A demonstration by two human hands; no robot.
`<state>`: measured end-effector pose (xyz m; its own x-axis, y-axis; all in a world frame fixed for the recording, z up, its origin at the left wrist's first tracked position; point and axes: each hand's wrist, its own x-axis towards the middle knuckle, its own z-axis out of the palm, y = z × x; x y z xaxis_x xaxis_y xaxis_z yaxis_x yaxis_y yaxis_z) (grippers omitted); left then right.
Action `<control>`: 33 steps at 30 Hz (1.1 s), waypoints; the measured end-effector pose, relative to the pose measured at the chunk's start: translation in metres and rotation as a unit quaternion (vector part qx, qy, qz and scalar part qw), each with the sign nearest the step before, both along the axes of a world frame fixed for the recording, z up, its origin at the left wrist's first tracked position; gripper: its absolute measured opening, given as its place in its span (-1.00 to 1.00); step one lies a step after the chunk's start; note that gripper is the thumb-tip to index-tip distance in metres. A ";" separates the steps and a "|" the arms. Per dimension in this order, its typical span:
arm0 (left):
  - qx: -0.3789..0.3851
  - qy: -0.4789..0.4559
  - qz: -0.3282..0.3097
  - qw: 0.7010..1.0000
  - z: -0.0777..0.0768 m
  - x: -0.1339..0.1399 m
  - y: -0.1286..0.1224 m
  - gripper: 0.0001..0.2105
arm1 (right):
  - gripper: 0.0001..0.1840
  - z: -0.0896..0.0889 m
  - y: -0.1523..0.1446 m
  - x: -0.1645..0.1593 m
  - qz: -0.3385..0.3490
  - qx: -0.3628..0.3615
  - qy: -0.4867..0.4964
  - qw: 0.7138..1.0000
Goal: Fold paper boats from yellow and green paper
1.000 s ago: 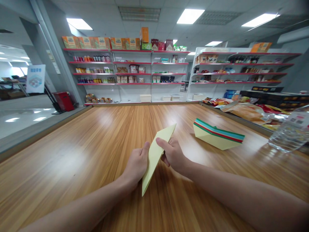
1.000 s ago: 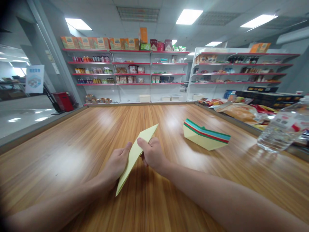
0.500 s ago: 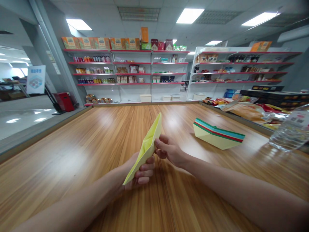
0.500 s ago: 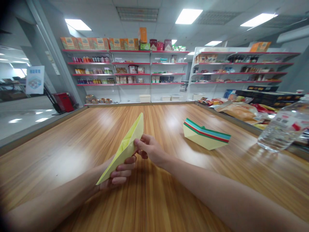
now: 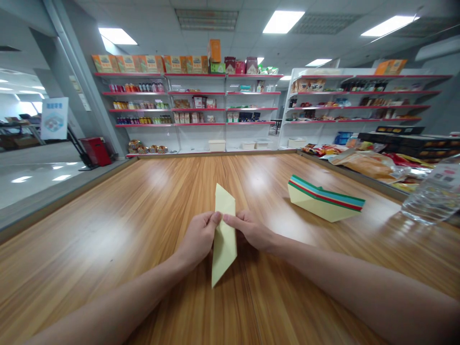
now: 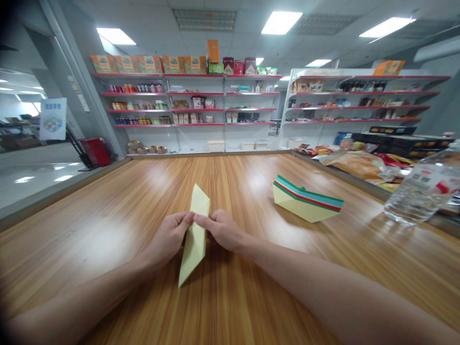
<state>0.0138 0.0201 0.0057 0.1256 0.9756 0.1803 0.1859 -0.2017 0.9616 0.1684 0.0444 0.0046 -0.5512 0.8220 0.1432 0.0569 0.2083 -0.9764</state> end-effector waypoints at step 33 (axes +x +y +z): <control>-0.065 -0.056 0.015 0.996 -0.005 0.008 -0.002 -0.53 | -0.52 0.010 -0.027 -0.009 0.044 0.008 -0.080 0.996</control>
